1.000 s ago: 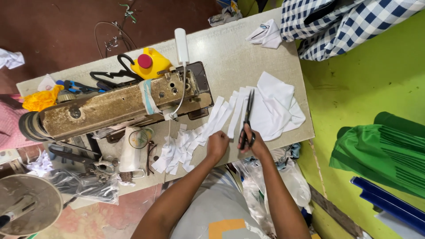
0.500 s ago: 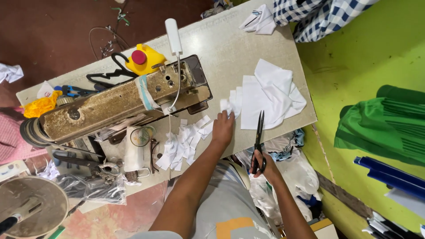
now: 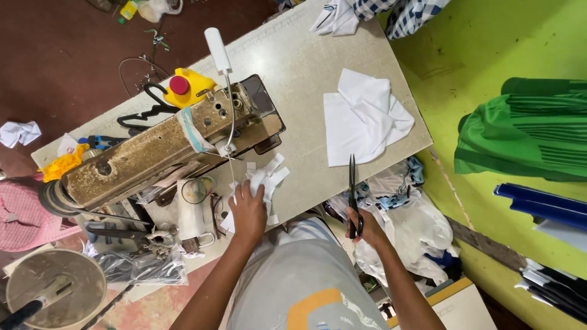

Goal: The person uses shears to cut a white piece of fabric into long, narrow strips on a work table. They repeatedly trim the fabric, fold it, and cut additional strips, with a sewing machine visible nearby.

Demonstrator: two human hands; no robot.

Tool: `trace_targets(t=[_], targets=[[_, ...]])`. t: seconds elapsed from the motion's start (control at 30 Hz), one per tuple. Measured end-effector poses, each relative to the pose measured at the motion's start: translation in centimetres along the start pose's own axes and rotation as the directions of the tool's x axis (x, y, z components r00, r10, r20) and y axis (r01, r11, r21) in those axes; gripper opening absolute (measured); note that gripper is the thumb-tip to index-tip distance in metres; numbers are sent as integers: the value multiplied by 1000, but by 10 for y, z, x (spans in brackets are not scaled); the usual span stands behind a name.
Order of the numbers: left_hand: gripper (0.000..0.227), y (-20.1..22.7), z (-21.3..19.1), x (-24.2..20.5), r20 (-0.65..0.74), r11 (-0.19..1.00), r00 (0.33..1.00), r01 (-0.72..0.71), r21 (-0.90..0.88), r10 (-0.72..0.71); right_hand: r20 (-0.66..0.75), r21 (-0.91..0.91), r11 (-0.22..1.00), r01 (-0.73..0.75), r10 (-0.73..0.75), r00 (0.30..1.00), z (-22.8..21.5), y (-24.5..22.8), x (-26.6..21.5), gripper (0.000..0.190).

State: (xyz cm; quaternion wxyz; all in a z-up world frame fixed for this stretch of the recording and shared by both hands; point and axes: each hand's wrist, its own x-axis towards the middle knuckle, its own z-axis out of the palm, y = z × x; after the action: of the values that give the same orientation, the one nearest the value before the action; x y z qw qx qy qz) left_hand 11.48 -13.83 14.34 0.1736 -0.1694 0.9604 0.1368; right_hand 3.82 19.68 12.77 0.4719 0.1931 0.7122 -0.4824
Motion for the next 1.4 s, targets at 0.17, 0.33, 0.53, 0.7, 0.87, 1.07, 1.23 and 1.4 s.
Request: trace_targets(t=[0.17, 0.33, 0.53, 0.7, 0.87, 1.07, 1.23, 1.4], targets=[[41, 83, 33, 59, -74, 944, 961, -277, -180, 268, -8, -60, 998, 0, -1, 1000, -6, -11, 6, 57], [50, 157, 79, 143, -94, 872, 869, -489, -4, 487, -69, -127, 992, -8, 0, 998, -10, -48, 15, 57], [62, 144, 38, 144, 223, 893, 897, -420, 158, 383, -83, -332, 943, 6, -36, 996, -18, -126, 20, 56], [64, 108, 39, 124, 281, 920, 905, -367, 138, 319, -99, -368, 930, -19, -19, 995, -22, -155, 42, 50], [64, 100, 40, 120, 300, 934, 909, -337, 121, 289, -133, -308, 951, -11, -32, 991, -26, -146, 53, 58], [64, 100, 44, 120, 283, 937, 915, -331, 112, 289, -81, -191, 981, 34, -51, 995, -24, -116, 45, 55], [63, 103, 43, 139, 190, 936, 926, -345, 65, 328, -211, -159, 976, 148, -180, 961, -33, -90, 46, 42], [65, 110, 46, 177, 72, 947, 954, -298, 123, 291, -400, -401, 914, 63, -236, 886, -78, -126, 63, 47]])
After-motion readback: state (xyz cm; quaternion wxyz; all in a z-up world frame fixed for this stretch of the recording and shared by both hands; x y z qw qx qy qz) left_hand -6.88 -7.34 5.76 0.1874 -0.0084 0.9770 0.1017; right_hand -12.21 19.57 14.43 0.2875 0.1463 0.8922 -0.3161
